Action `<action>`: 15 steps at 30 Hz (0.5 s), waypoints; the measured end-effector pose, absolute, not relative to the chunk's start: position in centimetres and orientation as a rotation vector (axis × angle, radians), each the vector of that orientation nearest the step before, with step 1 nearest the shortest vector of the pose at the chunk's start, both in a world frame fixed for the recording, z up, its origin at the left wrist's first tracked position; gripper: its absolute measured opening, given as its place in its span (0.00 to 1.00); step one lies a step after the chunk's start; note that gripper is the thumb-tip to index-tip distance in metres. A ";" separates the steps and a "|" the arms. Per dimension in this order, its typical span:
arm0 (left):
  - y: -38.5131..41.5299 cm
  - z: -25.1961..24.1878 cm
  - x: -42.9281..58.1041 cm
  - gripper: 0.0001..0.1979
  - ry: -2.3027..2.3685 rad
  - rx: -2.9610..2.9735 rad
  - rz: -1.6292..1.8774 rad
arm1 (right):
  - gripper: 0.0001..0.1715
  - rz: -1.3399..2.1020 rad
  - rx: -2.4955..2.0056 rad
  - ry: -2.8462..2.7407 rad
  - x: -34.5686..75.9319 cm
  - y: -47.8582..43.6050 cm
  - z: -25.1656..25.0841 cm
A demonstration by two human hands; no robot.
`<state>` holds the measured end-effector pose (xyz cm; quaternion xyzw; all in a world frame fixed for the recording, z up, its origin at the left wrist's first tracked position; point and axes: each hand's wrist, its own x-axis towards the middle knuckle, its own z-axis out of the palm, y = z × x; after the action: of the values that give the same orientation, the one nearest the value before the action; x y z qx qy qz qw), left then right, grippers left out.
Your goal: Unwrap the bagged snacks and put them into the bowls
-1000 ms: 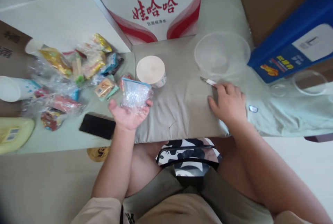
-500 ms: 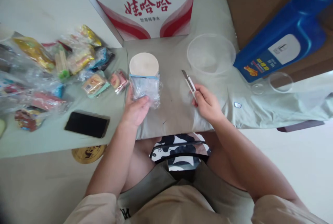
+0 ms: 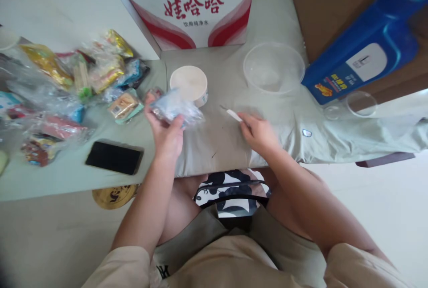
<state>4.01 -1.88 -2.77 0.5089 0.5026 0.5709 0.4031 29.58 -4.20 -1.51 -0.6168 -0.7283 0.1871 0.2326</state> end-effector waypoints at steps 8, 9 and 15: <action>-2.5 -2.3 5.5 0.35 1.362 2.062 0.990 | 0.18 0.164 -1.461 -2.088 28.4 -4.2 -2.2; -2.5 -2.0 5.5 0.32 1.333 2.104 0.889 | 0.18 0.191 -1.430 -2.098 28.0 -4.5 -2.2; -2.6 -1.3 5.3 0.09 1.366 1.784 0.908 | 0.22 0.406 -1.423 -2.102 27.1 -5.2 -1.8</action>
<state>5.34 -2.60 -1.26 0.6893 0.5277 0.3507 0.3513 27.13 -5.23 -1.75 -0.5313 -0.7845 0.1516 0.2816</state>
